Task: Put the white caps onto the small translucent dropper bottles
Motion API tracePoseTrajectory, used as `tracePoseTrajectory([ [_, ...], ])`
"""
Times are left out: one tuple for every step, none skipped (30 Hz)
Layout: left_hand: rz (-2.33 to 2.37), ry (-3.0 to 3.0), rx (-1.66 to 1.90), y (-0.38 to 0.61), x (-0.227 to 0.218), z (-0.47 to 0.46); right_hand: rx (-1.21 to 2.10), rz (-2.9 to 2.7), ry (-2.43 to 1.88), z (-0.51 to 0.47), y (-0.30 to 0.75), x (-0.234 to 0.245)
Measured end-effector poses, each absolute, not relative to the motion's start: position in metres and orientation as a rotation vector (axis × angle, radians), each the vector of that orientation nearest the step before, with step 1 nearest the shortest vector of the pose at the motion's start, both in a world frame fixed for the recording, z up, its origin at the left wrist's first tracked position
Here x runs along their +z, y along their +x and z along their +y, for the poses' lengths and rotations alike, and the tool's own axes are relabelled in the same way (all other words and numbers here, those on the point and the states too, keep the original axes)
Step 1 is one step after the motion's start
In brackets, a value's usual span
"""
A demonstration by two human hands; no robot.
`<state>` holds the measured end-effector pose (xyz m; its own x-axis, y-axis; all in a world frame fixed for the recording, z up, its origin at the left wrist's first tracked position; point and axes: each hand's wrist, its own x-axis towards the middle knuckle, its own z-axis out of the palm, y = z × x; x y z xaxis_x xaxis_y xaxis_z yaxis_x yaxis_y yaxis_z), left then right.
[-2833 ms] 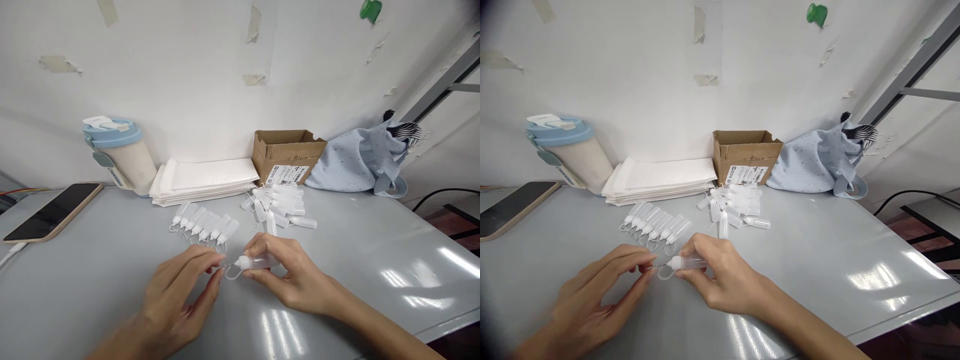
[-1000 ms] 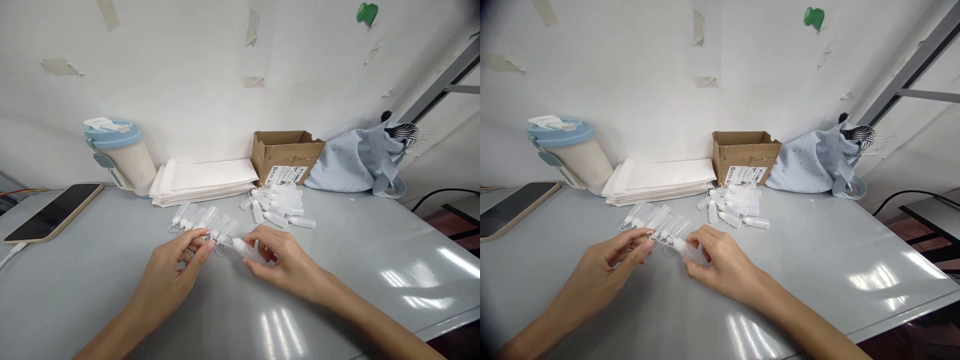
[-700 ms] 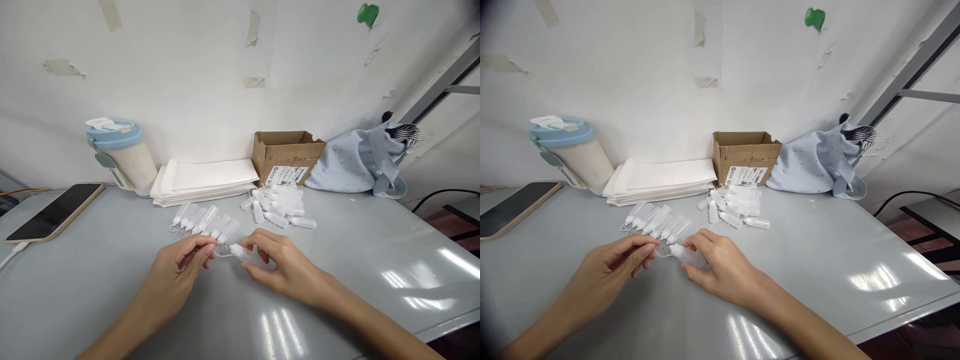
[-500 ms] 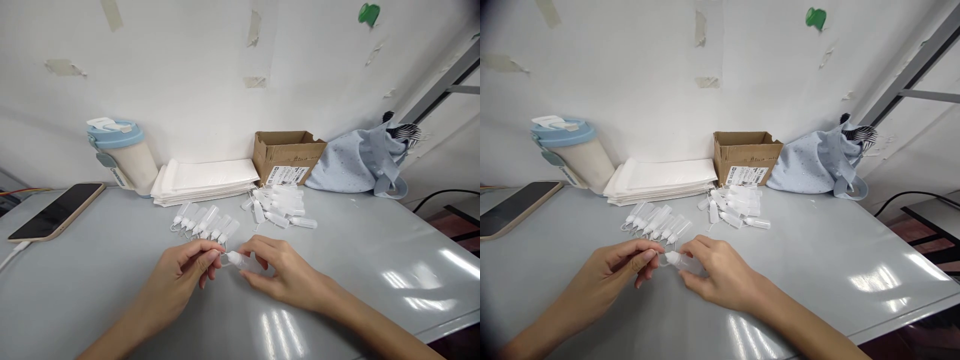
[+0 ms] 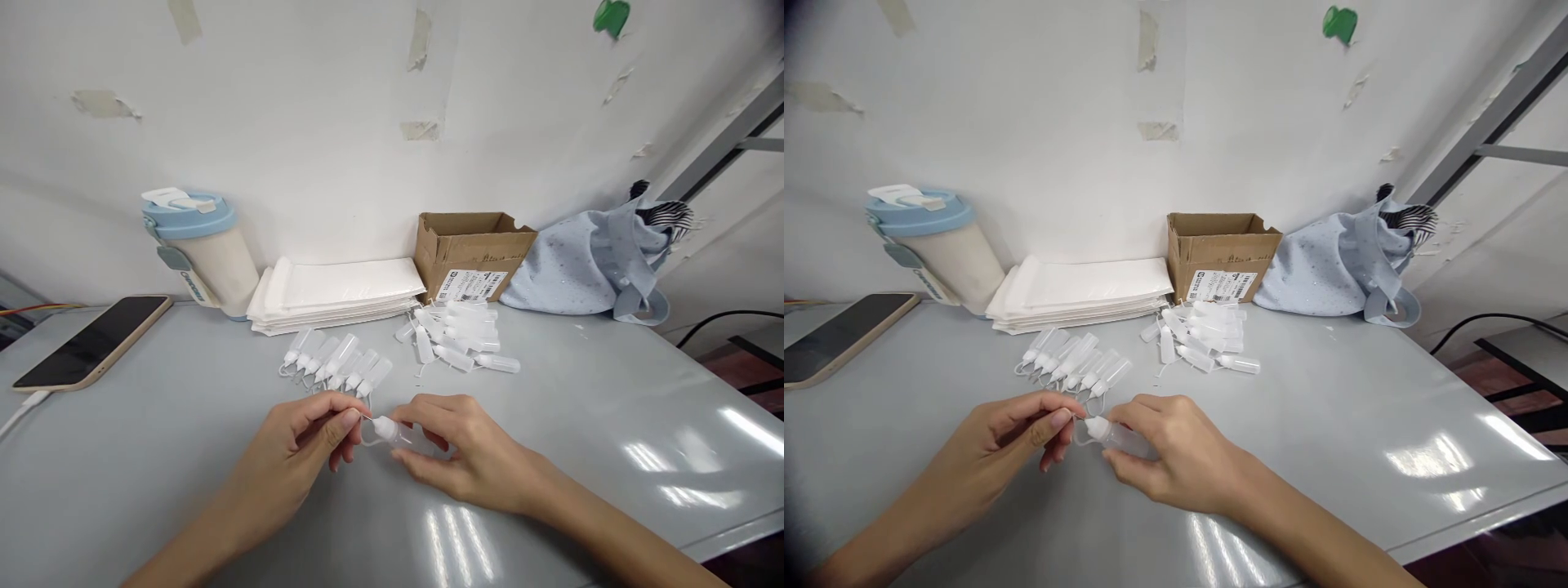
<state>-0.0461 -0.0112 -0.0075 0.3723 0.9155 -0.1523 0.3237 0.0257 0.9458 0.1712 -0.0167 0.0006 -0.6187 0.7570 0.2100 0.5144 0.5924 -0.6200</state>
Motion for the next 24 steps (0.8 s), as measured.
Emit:
tracePoseTrajectory([
  [1.173,1.539,0.661,-0.046,-0.007,-0.011,0.71,-2.366,-1.001,-0.017,0.171,0.001],
  [1.186,1.557,0.651,-0.046,-0.006,-0.011,0.702,-2.369,-0.989,-0.018,0.171,0.001],
  [1.199,1.579,0.64,-0.045,-0.006,-0.011,0.693,-2.374,-0.98,-0.018,0.171,0.001],
  [1.21,1.602,0.629,-0.045,-0.005,-0.012,0.685,-2.379,-0.973,-0.018,0.17,0.002],
  [1.219,1.624,0.617,-0.044,-0.005,-0.012,0.679,-2.385,-0.967,-0.019,0.17,0.002],
  [1.225,1.642,0.603,-0.044,-0.004,-0.012,0.676,-2.392,-0.966,-0.019,0.17,0.003],
  [1.228,1.659,0.588,-0.043,-0.003,-0.012,0.674,-2.398,-0.966,-0.019,0.17,0.003],
  [1.23,1.676,0.572,-0.042,-0.003,-0.012,0.67,-2.404,-0.964,-0.019,0.169,0.003],
  [1.231,1.692,0.557,-0.042,-0.003,-0.013,0.664,-2.408,-0.96,-0.019,0.169,0.003],
  [1.231,1.711,0.544,-0.042,-0.003,-0.013,0.657,-2.413,-0.952,-0.019,0.169,0.002],
  [1.231,1.732,0.535,-0.042,-0.003,-0.013,0.649,-2.417,-0.943,-0.019,0.169,0.002],
  [1.23,1.755,0.528,-0.042,-0.003,-0.014,0.639,-2.42,-0.934,-0.019,0.169,0.001],
  [1.225,1.779,0.525,-0.042,-0.004,-0.014,0.629,-2.423,-0.926,-0.019,0.169,0.0],
  [1.215,1.804,0.527,-0.042,-0.005,-0.014,0.618,-2.427,-0.922,-0.019,0.169,-0.001],
  [1.201,1.831,0.532,-0.042,-0.005,-0.014,0.609,-2.431,-0.922,-0.019,0.169,-0.002],
  [1.187,1.853,0.536,-0.042,-0.006,-0.014,0.606,-2.434,-0.925,-0.019,0.169,-0.003],
  [1.177,1.868,0.54,-0.042,-0.007,-0.014,0.607,-2.434,-0.931,-0.019,0.169,-0.004],
  [1.17,1.875,0.546,-0.042,-0.007,-0.013,0.615,-2.43,-0.935,-0.019,0.169,-0.004],
  [1.171,1.874,0.552,-0.042,-0.006,-0.013,0.622,-2.421,-0.938,-0.019,0.169,-0.005],
  [1.174,1.865,0.556,-0.042,-0.006,-0.012,0.622,-2.408,-0.941,-0.019,0.169,-0.006],
  [1.18,1.849,0.561,-0.042,-0.005,-0.012,0.614,-2.39,-0.942,-0.019,0.169,-0.007],
  [1.187,1.827,0.568,-0.043,-0.004,-0.011,0.602,-2.37,-0.944,-0.018,0.169,-0.008],
  [1.191,1.803,0.575,-0.043,-0.003,-0.011,0.59,-2.351,-0.946,-0.018,0.169,-0.009],
  [1.196,1.781,0.581,-0.043,-0.002,-0.01,0.581,-2.334,-0.948,-0.017,0.169,-0.009],
])
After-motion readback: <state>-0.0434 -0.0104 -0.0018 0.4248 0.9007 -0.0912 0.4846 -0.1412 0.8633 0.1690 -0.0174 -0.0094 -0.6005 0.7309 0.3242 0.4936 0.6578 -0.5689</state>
